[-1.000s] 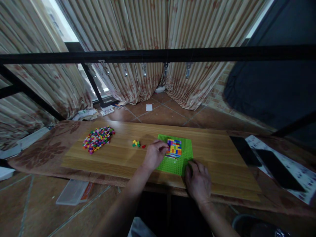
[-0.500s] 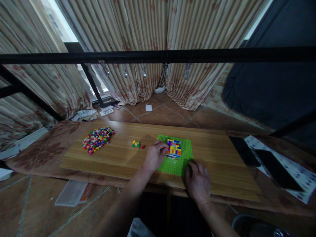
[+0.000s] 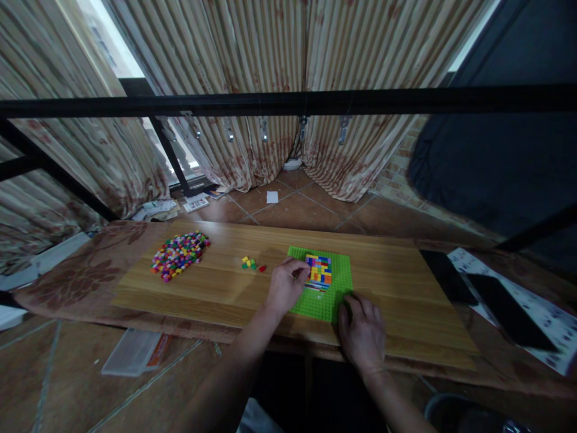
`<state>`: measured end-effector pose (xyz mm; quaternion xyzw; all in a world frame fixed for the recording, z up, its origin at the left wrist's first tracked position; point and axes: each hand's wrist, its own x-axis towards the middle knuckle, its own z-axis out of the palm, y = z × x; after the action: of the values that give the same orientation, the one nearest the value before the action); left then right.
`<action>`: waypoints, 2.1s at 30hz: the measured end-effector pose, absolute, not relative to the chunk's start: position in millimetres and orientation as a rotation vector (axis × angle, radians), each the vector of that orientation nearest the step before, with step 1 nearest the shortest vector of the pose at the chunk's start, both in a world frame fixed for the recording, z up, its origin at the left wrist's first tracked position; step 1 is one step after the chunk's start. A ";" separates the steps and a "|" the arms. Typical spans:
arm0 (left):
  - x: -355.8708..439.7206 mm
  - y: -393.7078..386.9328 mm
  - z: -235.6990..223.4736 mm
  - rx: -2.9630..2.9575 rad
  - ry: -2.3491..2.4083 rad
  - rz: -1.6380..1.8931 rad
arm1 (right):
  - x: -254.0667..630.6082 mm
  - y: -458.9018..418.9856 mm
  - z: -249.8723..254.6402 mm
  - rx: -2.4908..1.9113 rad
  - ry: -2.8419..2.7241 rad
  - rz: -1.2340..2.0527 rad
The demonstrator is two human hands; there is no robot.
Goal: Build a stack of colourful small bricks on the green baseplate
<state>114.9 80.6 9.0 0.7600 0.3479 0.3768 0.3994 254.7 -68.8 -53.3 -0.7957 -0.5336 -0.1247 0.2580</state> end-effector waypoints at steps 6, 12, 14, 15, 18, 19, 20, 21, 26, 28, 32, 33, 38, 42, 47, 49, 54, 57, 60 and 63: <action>127.1 86.6 -1.2 1.342 0.924 0.935 | 254.7 -68.9 -54.2 -2.167 -1.445 -0.326; 132.2 89.3 5.7 1.225 0.993 0.907 | 256.0 -69.4 -54.9 -2.158 -1.462 -0.344; 133.7 89.5 7.3 1.203 1.010 0.892 | 256.7 -69.3 -55.6 -2.149 -1.466 -0.355; 134.6 89.5 7.5 1.194 1.018 0.886 | 257.1 -69.3 -56.1 -2.145 -1.470 -0.361; 137.1 89.5 6.0 1.171 1.037 0.871 | 258.0 -69.3 -57.7 -2.138 -1.476 -0.366; 137.8 89.5 4.9 1.166 1.043 0.868 | 258.0 -69.4 -58.1 -2.135 -1.476 -0.361; 138.5 89.5 3.8 1.164 1.050 0.867 | 258.0 -69.6 -58.3 -2.134 -1.477 -0.355; 139.1 89.4 2.6 1.164 1.057 0.869 | 257.8 -69.8 -58.4 -2.137 -1.475 -0.350; 140.1 86.8 -1.0 1.212 1.081 0.893 | 256.9 -70.5 -58.4 -2.137 -1.466 -0.359; 136.2 84.8 -1.2 1.257 1.091 0.917 | 257.3 -70.4 -59.2 -2.126 -1.470 -0.371; 108.7 83.6 -5.0 1.389 1.172 0.987 | 258.8 -69.8 -61.5 -2.112 -1.486 -0.401; 97.6 84.7 -7.3 1.425 1.211 1.002 | 259.2 -69.8 -61.8 -2.107 -1.488 -0.406; 46.0 95.3 -18.0 1.563 1.457 1.034 | 259.8 -69.8 -61.7 -2.115 -1.499 -0.403; 39.4 100.7 -14.1 1.826 1.562 0.897 | 258.9 -69.5 -60.8 -2.124 -1.492 -0.412; 49.3 103.4 -5.1 2.202 1.749 0.540 | 257.7 -69.3 -59.2 -2.129 -1.503 -0.413; 49.8 104.5 -4.1 2.229 1.785 0.480 | 257.2 -69.4 -58.8 -2.141 -1.494 -0.404; 45.3 100.6 -5.7 2.191 1.696 0.586 | 256.1 -69.3 -57.6 -2.161 -1.476 -0.401; 47.0 92.3 -8.4 2.021 1.496 0.787 | 256.0 -69.2 -56.9 -2.154 -1.479 -0.395; 56.1 82.3 -10.0 1.773 1.230 0.928 | 256.0 -69.0 -56.5 -2.151 -1.477 -0.387; 69.6 74.7 -6.6 1.525 1.052 0.975 | 255.8 -68.7 -55.8 -2.157 -1.476 -0.384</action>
<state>69.6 74.7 -6.6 0.6307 0.4351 0.4034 0.5002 255.8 -68.7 -55.8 -0.7911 -0.5413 -0.1408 0.2475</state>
